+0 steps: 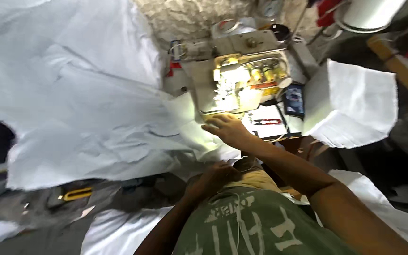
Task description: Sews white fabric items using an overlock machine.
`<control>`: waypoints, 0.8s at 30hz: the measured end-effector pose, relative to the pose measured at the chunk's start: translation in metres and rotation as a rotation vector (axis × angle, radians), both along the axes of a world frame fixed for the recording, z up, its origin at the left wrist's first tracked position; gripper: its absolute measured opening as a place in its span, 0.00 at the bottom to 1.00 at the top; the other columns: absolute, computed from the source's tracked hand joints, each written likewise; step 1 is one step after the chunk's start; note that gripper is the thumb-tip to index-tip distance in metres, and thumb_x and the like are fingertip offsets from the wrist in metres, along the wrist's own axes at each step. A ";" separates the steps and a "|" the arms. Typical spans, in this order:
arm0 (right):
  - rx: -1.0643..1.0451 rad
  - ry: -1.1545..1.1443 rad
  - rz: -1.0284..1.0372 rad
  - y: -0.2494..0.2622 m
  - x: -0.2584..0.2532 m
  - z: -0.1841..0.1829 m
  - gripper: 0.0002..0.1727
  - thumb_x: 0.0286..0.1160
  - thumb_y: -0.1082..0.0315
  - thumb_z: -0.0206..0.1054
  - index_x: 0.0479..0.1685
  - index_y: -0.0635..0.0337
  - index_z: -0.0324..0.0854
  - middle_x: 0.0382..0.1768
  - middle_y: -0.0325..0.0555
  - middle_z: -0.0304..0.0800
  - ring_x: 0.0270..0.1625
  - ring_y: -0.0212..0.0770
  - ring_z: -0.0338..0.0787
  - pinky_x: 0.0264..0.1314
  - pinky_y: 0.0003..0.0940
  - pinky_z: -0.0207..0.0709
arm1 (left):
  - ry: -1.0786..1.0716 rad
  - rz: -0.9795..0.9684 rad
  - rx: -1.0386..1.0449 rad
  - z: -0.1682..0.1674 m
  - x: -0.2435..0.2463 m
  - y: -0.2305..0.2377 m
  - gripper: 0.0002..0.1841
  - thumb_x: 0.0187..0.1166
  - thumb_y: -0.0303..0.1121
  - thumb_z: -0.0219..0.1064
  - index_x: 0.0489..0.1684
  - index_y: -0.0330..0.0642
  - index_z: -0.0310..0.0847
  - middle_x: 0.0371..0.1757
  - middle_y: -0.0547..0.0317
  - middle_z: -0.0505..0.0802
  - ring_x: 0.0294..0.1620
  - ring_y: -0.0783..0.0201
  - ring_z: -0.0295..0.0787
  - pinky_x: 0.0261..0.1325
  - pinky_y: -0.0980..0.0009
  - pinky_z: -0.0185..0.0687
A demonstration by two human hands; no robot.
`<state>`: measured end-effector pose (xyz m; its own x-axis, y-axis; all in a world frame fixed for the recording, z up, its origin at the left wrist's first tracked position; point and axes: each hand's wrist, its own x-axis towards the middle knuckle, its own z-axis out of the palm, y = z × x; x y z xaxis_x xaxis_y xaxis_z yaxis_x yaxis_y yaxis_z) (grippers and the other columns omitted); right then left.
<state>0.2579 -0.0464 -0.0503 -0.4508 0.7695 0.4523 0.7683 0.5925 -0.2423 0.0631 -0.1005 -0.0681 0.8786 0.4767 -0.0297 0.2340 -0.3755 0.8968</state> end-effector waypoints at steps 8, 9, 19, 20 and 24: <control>-0.458 -0.445 0.252 0.051 -0.093 0.020 0.19 0.79 0.85 0.55 0.63 0.68 0.85 0.66 0.64 0.85 0.62 0.68 0.86 0.61 0.62 0.77 | -0.045 -0.070 -0.211 0.001 0.004 -0.006 0.13 0.85 0.29 0.62 0.55 0.28 0.88 0.51 0.44 0.93 0.50 0.67 0.88 0.59 0.75 0.81; -0.502 -0.498 0.208 0.056 -0.096 0.026 0.16 0.79 0.85 0.55 0.58 0.73 0.85 0.61 0.68 0.86 0.63 0.68 0.85 0.62 0.62 0.77 | -0.073 -0.076 -0.246 -0.002 0.005 -0.007 0.13 0.85 0.28 0.62 0.56 0.27 0.87 0.52 0.45 0.93 0.51 0.69 0.88 0.59 0.76 0.81; 0.417 0.701 0.260 0.013 -0.039 0.196 0.11 0.79 0.76 0.62 0.48 0.69 0.89 0.47 0.40 0.93 0.52 0.25 0.87 0.59 0.24 0.80 | -0.462 0.949 -0.616 -0.028 -0.020 -0.036 0.40 0.85 0.28 0.58 0.93 0.34 0.33 0.88 0.36 0.66 0.73 0.60 0.83 0.69 0.66 0.83; 0.434 0.789 0.261 0.008 -0.023 0.205 0.10 0.79 0.76 0.61 0.48 0.64 0.88 0.48 0.28 0.92 0.54 0.17 0.86 0.61 0.19 0.80 | -0.368 1.088 -0.466 -0.025 -0.041 -0.045 0.30 0.88 0.28 0.51 0.86 0.19 0.50 0.82 0.32 0.74 0.74 0.60 0.82 0.74 0.67 0.79; 0.223 0.899 0.384 -0.017 0.014 0.183 0.09 0.84 0.67 0.62 0.51 0.40 0.85 0.51 0.19 0.91 0.57 0.22 0.89 0.64 0.25 0.83 | 0.935 1.500 -0.005 0.042 -0.127 -0.066 0.19 0.86 0.25 0.55 0.62 0.11 0.78 0.64 0.14 0.84 0.74 0.25 0.77 0.78 0.36 0.63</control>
